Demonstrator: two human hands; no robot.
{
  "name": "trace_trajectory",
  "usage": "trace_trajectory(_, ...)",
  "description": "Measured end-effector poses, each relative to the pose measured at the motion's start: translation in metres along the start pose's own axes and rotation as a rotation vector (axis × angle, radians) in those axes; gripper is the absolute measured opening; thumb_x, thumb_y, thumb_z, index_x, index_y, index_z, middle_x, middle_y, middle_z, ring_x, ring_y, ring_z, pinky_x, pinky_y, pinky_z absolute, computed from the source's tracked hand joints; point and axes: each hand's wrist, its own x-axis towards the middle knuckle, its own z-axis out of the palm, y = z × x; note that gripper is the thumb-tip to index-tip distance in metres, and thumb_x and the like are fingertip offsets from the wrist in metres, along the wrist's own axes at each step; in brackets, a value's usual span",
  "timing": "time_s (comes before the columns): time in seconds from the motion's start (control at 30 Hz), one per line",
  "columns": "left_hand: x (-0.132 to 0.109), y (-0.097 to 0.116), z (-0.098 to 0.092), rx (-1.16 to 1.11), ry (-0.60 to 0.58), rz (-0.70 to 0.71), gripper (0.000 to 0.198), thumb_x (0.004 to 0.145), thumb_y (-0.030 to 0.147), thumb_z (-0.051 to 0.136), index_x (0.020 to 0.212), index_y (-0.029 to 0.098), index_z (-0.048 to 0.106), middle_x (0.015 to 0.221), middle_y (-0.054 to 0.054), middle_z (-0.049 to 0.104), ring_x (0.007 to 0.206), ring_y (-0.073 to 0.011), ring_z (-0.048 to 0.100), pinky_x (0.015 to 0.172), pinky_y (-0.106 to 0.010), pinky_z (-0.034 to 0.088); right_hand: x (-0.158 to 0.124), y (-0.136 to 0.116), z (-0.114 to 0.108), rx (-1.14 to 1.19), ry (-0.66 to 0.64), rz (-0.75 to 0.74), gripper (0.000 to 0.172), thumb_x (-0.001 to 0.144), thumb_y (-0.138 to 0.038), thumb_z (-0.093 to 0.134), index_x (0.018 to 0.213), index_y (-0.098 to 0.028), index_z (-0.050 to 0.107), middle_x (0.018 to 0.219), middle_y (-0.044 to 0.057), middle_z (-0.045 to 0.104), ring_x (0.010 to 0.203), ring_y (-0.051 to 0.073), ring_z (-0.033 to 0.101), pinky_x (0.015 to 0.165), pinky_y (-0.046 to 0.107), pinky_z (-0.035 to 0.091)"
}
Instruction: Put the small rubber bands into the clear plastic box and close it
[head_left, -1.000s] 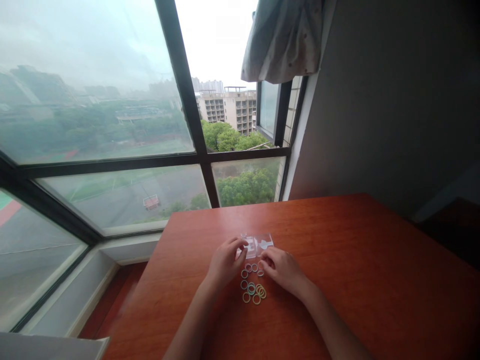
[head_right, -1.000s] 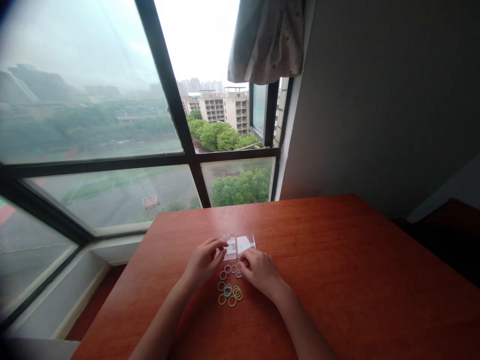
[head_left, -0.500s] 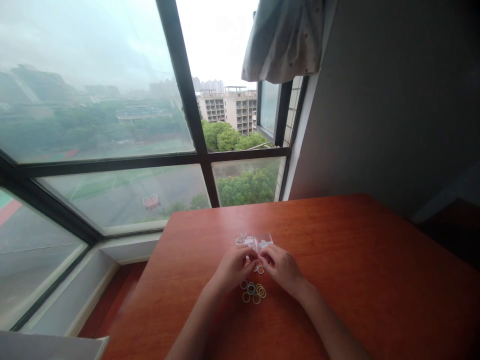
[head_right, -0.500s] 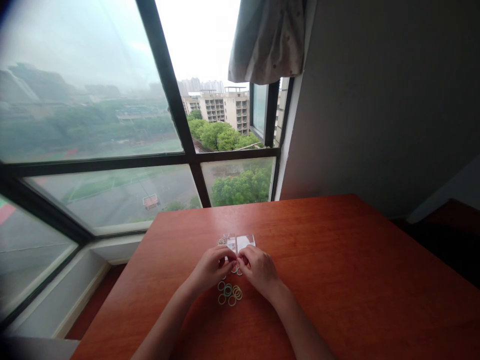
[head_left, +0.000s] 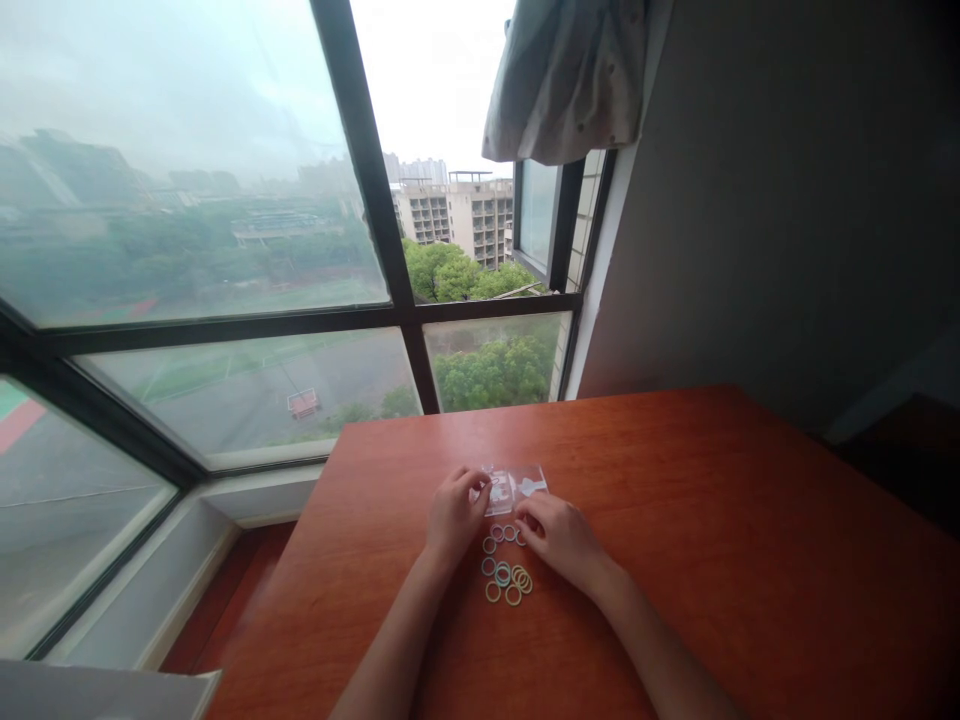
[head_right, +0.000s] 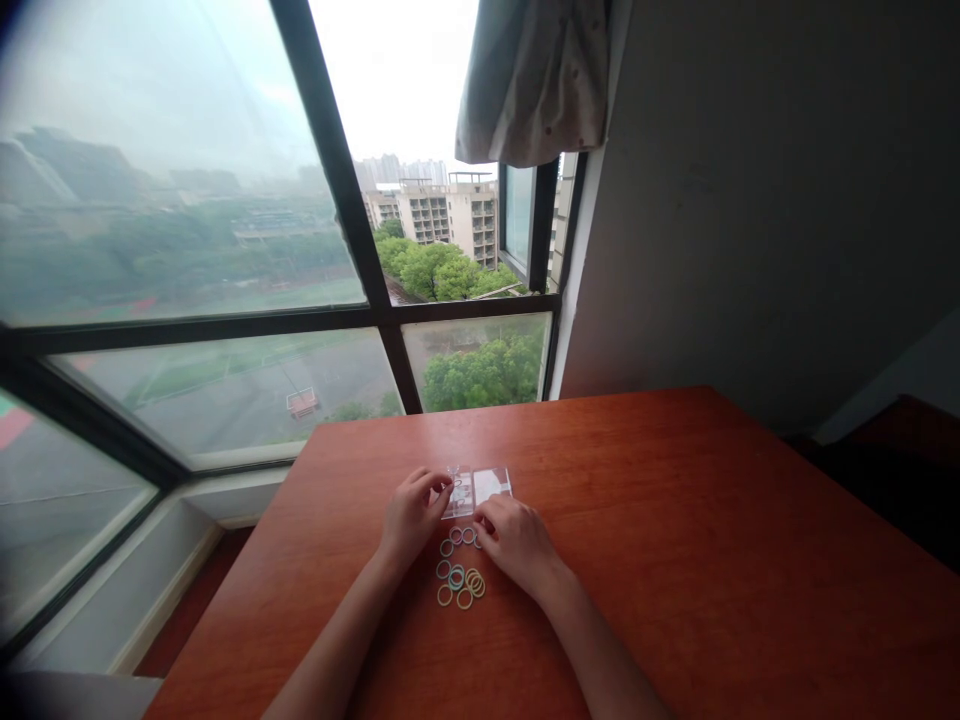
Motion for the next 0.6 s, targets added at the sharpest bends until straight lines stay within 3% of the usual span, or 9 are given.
trace_trajectory(0.3,0.004,-0.008,0.007,-0.023,0.012,-0.014,0.014,0.087,0.027,0.055,0.087,0.021,0.067,0.082,-0.001,0.061,0.066,-0.0129,0.056,0.061,-0.023,0.041,-0.001,-0.001,0.001,0.0,-0.024,0.012,0.009,0.084,-0.016,0.056,0.08,-0.021,0.063,0.078,0.0,0.062,0.07,0.014,0.056,0.065,0.023,0.038)
trace_trajectory(0.6,0.004,-0.013,-0.002,-0.032,0.069,-0.025,0.015,0.088,0.026,0.052,0.088,0.02,0.066,0.078,-0.001,0.06,0.066,-0.0134,0.056,0.061,-0.023,0.041,0.0,-0.01,0.01,-0.026,-0.005,0.054,0.008,0.086,-0.022,0.059,0.079,-0.022,0.063,0.078,0.0,0.064,0.072,0.015,0.057,0.066,0.024,0.038)
